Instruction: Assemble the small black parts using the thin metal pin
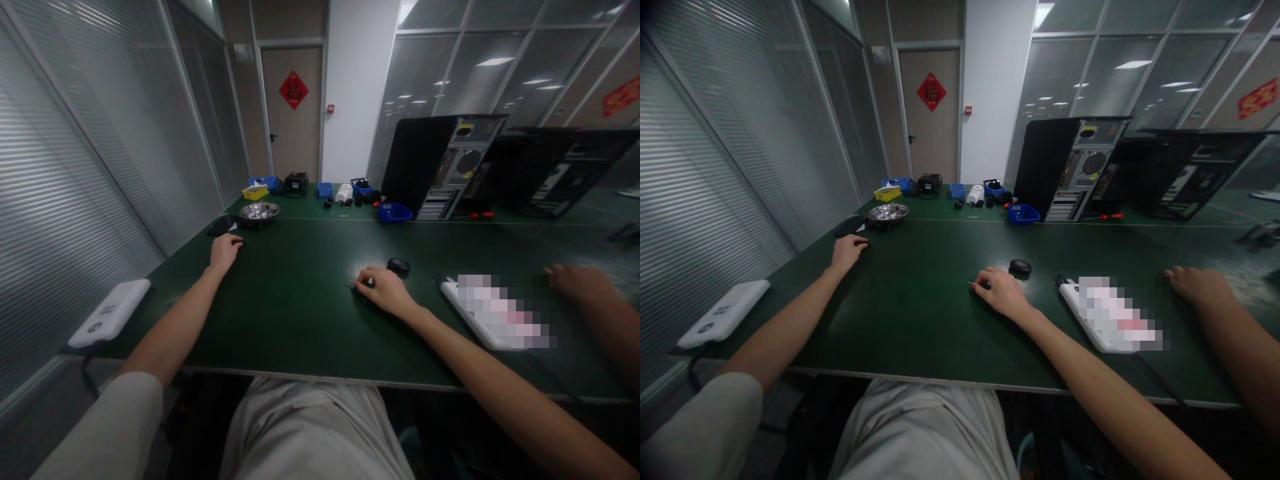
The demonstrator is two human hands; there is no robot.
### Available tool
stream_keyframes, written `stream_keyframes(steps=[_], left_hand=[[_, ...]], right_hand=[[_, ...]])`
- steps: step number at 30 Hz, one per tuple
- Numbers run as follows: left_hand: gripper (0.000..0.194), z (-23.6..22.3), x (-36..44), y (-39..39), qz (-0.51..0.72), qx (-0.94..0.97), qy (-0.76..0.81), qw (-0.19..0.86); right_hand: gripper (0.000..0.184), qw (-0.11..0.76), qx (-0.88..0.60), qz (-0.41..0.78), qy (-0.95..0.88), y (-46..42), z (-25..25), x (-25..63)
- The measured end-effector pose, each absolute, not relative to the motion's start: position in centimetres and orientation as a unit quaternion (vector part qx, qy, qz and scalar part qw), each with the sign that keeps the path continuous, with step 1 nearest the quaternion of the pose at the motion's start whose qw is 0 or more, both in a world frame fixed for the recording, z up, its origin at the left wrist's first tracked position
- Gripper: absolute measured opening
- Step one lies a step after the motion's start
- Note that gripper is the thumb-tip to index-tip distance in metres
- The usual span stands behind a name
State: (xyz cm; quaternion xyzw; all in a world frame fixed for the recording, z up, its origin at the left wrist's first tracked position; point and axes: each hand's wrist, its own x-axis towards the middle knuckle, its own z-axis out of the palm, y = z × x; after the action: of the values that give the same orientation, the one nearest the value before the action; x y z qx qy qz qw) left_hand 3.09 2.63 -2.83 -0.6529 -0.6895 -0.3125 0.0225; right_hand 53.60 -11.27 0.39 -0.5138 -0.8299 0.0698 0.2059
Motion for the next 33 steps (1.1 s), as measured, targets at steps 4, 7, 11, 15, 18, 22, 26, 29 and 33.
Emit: stream_keyframes(steps=[4,7,11,15,18,22,26,29,33], left_hand=[[0.024,-2.5,3.4,2.4,-0.300,-0.664,-0.684,0.043],[0.025,-2.5,3.5,2.4,-0.296,-0.664,-0.685,0.050],[0.026,-2.4,3.6,2.4,-0.293,-0.665,-0.685,0.056],[0.027,-2.3,3.8,2.1,-0.294,-0.666,-0.683,0.054],[0.027,-2.1,4.1,1.8,-0.279,-0.662,-0.693,0.067],[0.028,-1.6,4.8,1.7,-0.232,-0.656,-0.715,0.074],[0.028,-1.2,5.1,1.7,-0.224,-0.639,-0.735,0.052],[0.024,-1.1,5.1,1.5,-0.227,-0.632,-0.739,0.047],[0.021,-1.0,5.3,1.1,-0.212,-0.635,-0.737,0.087]], right_hand=[[0.025,0.206,-0.513,0.068,-0.831,-11.3,0.4,53.7],[0.025,0.209,-0.511,0.068,-0.831,-11.3,0.3,53.7],[0.024,0.209,-0.512,0.065,-0.831,-11.1,0.1,53.8],[0.023,0.212,-0.511,0.067,-0.831,-11.0,-0.1,53.8],[0.024,0.208,-0.512,0.067,-0.831,-10.9,-0.1,53.8],[0.024,0.207,-0.510,0.069,-0.832,-11.0,0.0,53.8],[0.024,0.207,-0.512,0.070,-0.831,-11.2,0.3,53.7],[0.023,0.205,-0.512,0.071,-0.831,-11.4,0.5,53.6],[0.022,0.202,-0.515,0.072,-0.830,-11.4,0.6,53.5]])
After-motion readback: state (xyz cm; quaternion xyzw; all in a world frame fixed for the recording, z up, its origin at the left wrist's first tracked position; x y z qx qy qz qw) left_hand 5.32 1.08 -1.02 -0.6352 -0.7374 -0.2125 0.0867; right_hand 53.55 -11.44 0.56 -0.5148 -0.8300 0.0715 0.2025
